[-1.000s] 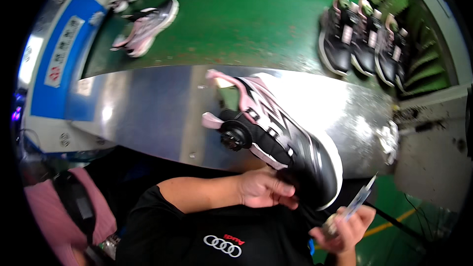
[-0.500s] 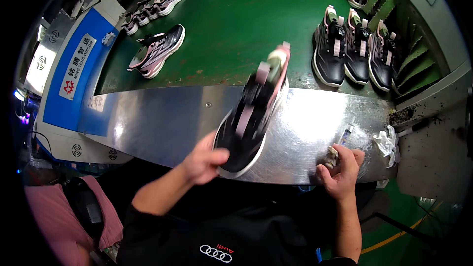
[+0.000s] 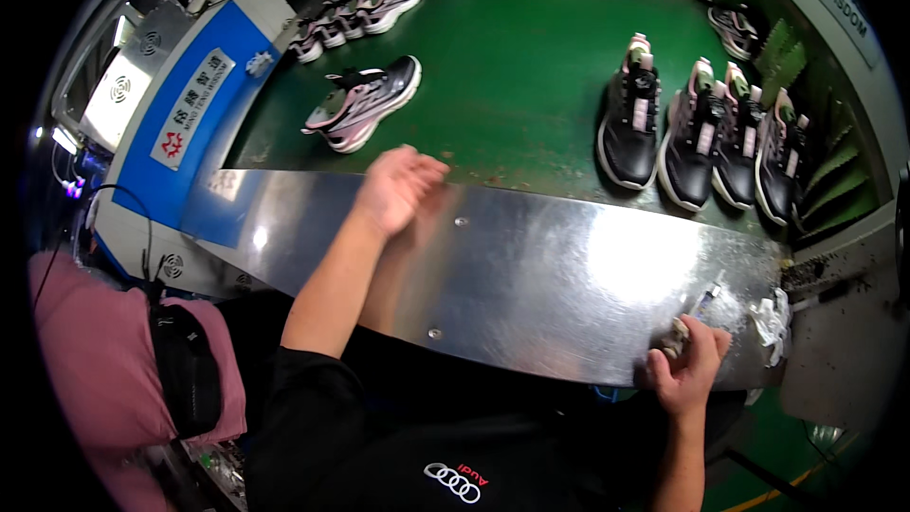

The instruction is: The person applies glue from a syringe along the seam where the sole meets the upper of several sneakers, then places each shoe on a conveyor belt.

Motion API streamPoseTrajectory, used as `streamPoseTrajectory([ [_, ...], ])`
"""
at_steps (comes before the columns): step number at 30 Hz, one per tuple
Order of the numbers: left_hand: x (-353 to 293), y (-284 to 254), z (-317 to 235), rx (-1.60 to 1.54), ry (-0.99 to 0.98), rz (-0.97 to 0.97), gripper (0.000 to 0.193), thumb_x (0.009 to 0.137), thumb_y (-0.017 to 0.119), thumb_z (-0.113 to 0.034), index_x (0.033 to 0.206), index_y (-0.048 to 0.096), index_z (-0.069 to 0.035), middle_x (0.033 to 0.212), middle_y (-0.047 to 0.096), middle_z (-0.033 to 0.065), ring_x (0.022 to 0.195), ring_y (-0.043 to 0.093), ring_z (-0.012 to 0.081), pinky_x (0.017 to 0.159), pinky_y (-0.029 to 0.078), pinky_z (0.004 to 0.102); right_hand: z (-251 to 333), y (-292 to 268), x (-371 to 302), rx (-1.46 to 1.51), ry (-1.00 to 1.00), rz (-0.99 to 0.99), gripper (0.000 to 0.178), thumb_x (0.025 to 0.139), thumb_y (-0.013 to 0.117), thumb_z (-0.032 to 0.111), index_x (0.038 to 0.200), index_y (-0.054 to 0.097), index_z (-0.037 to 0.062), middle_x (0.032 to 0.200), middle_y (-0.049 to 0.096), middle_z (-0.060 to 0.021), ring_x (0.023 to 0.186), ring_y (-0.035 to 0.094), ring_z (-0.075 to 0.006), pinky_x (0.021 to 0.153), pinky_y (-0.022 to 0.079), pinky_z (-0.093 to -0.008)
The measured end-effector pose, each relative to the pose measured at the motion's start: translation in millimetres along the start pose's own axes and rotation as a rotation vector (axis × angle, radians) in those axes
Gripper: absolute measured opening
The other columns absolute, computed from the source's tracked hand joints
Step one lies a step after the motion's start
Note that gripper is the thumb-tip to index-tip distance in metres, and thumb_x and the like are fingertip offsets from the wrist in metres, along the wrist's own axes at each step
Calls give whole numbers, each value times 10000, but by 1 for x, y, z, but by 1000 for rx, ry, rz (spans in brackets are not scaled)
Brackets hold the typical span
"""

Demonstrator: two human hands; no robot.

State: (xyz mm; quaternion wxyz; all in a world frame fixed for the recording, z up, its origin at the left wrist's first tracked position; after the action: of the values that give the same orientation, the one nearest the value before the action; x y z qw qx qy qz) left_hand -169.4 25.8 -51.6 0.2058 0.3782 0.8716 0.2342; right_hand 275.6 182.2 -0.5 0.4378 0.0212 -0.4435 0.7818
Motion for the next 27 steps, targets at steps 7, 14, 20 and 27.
streamPoseTrajectory([
  [7, 14, -184, -121, 28, 330, -583, 411, 918, 532, -388, 971, 462, 13, 874, 510, 141, 861, 566, 279, 796, 535, 382, -15, 4, -5, 102, 80, -1, 574, 682, 708, 128, 1196, 493, -11, 1051, 391, -97, 983, 435, -213, 911, 369, -303],
  [14, 26, -180, -130, 92, 338, -471, 192, 955, 460, -212, 901, 500, -32, 769, 504, 61, 703, 537, 182, 689, 536, 349, -16, -1, -2, 0, 110, -56, 558, 697, 706, 181, 1180, 506, -13, 1010, 451, -126, 972, 425, -245, 888, 355, -328],
  [20, 15, -131, -140, 251, 322, -384, 267, 924, 451, -183, 697, 503, -54, 616, 522, 55, 591, 586, 188, 546, 493, 274, -9, -2, -2, -54, 78, -31, 554, 689, 709, 153, 1180, 508, -5, 1008, 449, -120, 978, 423, -248, 896, 353, -328],
  [27, -20, 5, -123, 588, 353, -122, 306, 947, 447, -206, 693, 471, -36, 562, 516, 75, 449, 453, 117, 433, 378, 247, -10, -3, 0, 74, 94, -50, 544, 669, 709, 129, 1153, 511, -18, 1026, 452, -123, 999, 414, -248, 902, 361, -322],
])
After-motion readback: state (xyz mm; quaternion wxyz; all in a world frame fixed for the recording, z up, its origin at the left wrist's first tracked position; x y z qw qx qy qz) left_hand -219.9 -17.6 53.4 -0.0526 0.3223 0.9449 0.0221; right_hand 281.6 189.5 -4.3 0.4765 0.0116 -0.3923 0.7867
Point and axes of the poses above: each hand's wrist, its own x-axis towards the middle knuckle, its own y-axis out of the palm, z = x × y, the point moved 10 cm from there along x, towards the middle knuckle
